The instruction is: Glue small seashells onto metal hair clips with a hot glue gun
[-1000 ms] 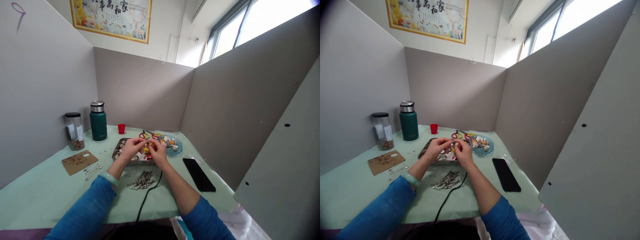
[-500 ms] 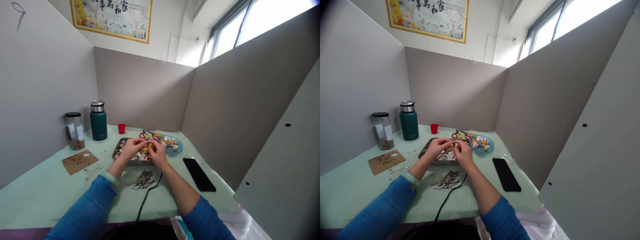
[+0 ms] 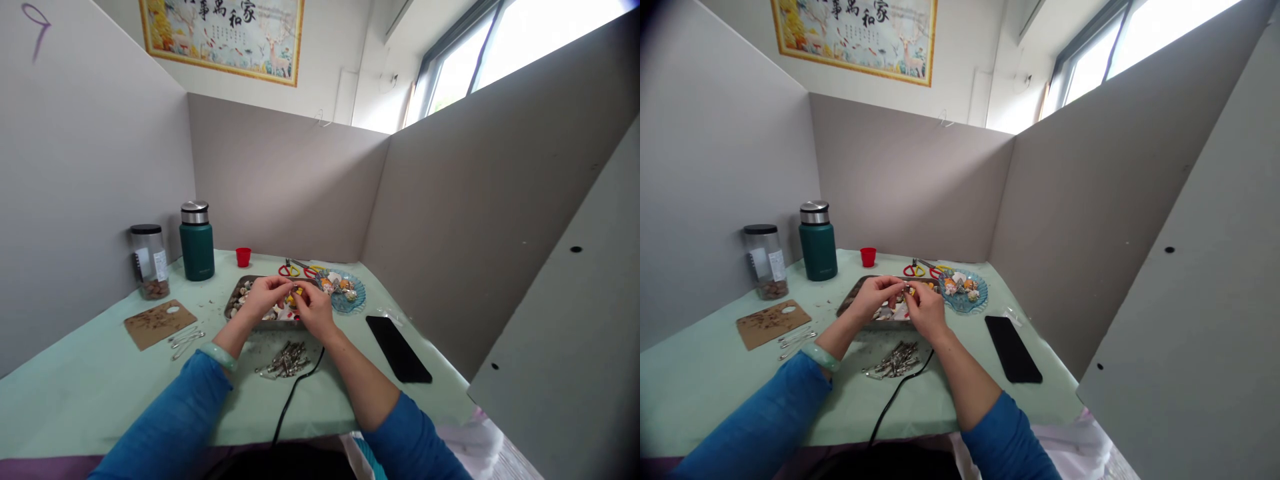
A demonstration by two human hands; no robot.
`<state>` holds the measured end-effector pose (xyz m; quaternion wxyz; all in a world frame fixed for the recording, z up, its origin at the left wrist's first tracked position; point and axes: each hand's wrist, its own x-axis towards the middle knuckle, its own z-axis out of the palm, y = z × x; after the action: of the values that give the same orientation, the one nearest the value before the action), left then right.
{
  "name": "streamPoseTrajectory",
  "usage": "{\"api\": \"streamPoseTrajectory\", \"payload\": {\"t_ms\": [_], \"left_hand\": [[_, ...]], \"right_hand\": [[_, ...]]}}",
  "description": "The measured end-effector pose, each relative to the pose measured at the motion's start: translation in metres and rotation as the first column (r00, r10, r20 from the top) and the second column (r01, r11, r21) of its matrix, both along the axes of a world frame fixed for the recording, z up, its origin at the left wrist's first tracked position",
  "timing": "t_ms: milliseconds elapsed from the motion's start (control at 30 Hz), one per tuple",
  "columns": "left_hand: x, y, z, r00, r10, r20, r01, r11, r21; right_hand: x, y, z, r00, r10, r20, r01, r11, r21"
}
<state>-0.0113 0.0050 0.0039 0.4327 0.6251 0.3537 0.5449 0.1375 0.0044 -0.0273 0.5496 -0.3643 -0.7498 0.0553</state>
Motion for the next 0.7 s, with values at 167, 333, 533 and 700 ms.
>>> {"api": "streamPoseTrajectory", "payload": {"t_ms": [167, 333, 533, 700], "left_hand": [[-0.0016, 0.0016, -0.0013, 0.999, -0.035, 0.028, 0.037, 0.996, -0.082], [-0.0016, 0.0018, -0.0013, 0.995, -0.054, 0.086, 0.068, 0.983, -0.171], [-0.0034, 0.0036, -0.0021, 0.988, -0.075, 0.137, 0.106, 0.967, -0.233], [-0.0058, 0.0077, -0.0053, 0.979, -0.104, 0.174, 0.143, 0.963, -0.229]], "right_hand": [[0.0005, -0.0008, -0.0005, 0.996, -0.016, 0.093, 0.014, 1.0, 0.022], [0.0005, 0.0035, -0.0046, 0.985, -0.078, 0.155, 0.079, 0.997, -0.001], [0.0013, 0.0048, -0.005, 0.981, -0.128, 0.145, 0.131, 0.991, -0.011], [0.0016, 0.0037, -0.0021, 0.969, -0.198, 0.15, 0.205, 0.978, -0.031]]}}
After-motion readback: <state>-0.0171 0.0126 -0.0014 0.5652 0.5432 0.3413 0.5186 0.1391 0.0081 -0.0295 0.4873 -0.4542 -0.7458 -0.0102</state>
